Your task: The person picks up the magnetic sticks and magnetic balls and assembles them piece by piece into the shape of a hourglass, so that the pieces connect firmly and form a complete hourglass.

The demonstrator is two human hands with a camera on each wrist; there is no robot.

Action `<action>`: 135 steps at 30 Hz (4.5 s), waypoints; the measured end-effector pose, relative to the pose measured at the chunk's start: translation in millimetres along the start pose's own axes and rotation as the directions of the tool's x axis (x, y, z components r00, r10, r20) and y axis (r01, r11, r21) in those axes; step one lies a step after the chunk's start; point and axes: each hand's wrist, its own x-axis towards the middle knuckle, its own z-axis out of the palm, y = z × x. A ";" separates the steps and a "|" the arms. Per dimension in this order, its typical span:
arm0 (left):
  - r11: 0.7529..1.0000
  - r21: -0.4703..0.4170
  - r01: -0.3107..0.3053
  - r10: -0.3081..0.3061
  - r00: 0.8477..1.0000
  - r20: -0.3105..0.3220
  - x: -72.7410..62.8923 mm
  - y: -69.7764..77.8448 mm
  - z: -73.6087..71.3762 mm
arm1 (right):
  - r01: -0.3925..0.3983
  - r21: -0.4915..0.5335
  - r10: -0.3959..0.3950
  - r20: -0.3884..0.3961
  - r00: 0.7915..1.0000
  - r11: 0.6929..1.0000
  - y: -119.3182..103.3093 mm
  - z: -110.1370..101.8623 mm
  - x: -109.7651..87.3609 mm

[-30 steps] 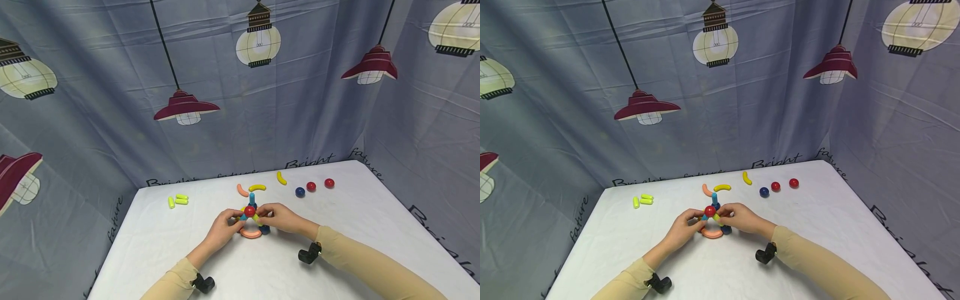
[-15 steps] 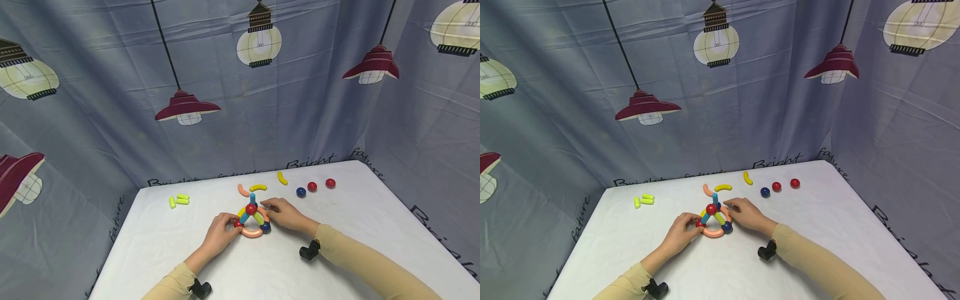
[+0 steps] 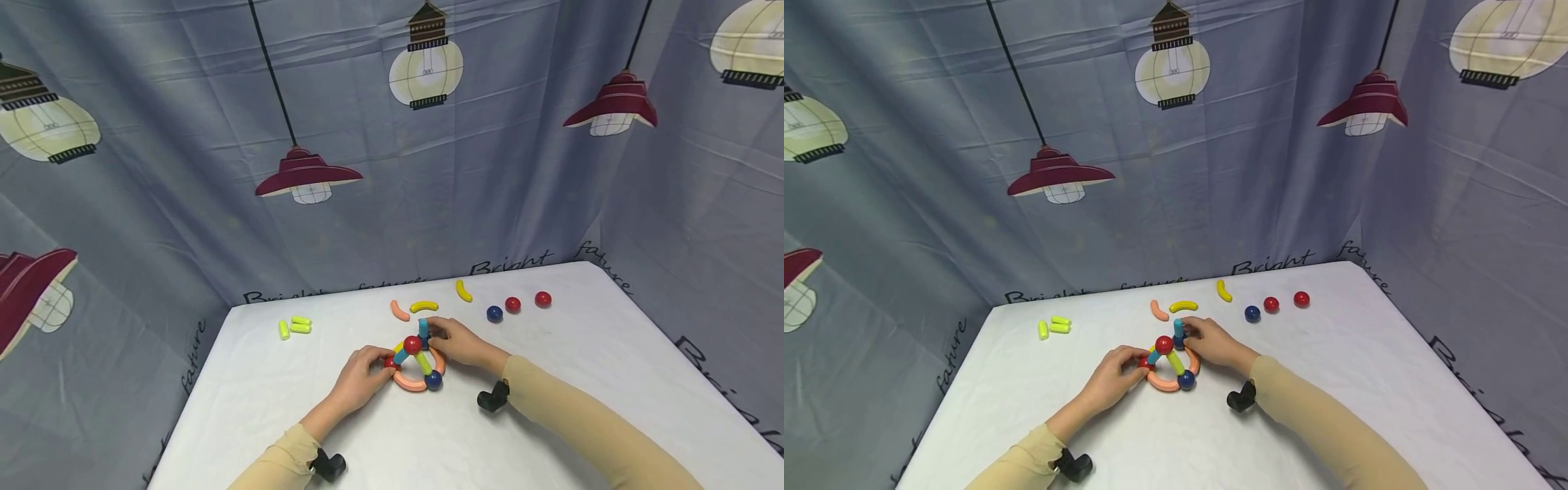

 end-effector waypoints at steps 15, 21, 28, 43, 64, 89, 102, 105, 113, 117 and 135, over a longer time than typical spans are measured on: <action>0.999 -0.023 0.044 -0.045 0.997 -0.061 23.7 0.4 1.6 | -0.065 -0.073 0.062 -0.036 0.997 0.995 4.0 -5.0 -38.9; 0.997 -0.056 0.046 -0.050 0.997 -0.066 23.6 1.3 2.8 | -0.036 -0.081 0.033 -0.044 0.998 0.996 -3.1 -4.0 -52.6; 0.961 -0.274 -0.027 0.029 1.000 0.003 6.8 6.4 -5.9 | -0.011 0.015 0.012 -0.067 0.998 1.000 -9.2 -5.4 -56.3; 0.940 -0.326 -0.103 0.097 0.995 -0.036 3.7 19.4 0.1 | 0.103 -0.078 -0.102 0.013 0.995 0.992 -20.7 3.6 -45.9; 0.956 -0.280 -0.091 0.093 0.996 -0.005 3.7 23.9 2.3 | 0.102 -0.093 -0.101 0.023 0.995 0.990 -21.4 5.8 -43.8; 0.961 -0.267 -0.073 0.079 0.997 0.010 5.4 22.6 3.2 | 0.116 -0.046 -0.115 0.035 0.993 0.992 -19.3 4.4 -45.4; 0.958 -0.275 -0.078 0.087 0.996 0.022 3.5 23.0 2.8 | 0.097 -0.051 -0.096 0.029 0.995 0.994 -18.5 5.1 -45.4; 0.961 -0.267 -0.071 0.083 0.996 0.034 2.4 21.8 3.0 | 0.097 -0.048 -0.096 0.026 0.995 0.994 -16.9 4.3 -46.1; 0.969 -0.239 -0.063 0.079 0.995 0.057 -1.9 17.1 3.1 | 0.125 -0.105 -0.125 0.008 0.992 0.987 -5.6 1.3 -49.0; 0.971 -0.232 -0.058 0.075 0.995 0.066 -3.1 16.8 1.6 | 0.099 -0.151 -0.101 -0.003 0.995 0.984 -2.0 -0.1 -51.1; 0.987 -0.158 -0.041 0.048 0.998 0.040 -0.6 11.3 -0.4 | 0.032 -0.225 -0.046 -0.056 0.997 0.974 12.1 -8.4 -67.9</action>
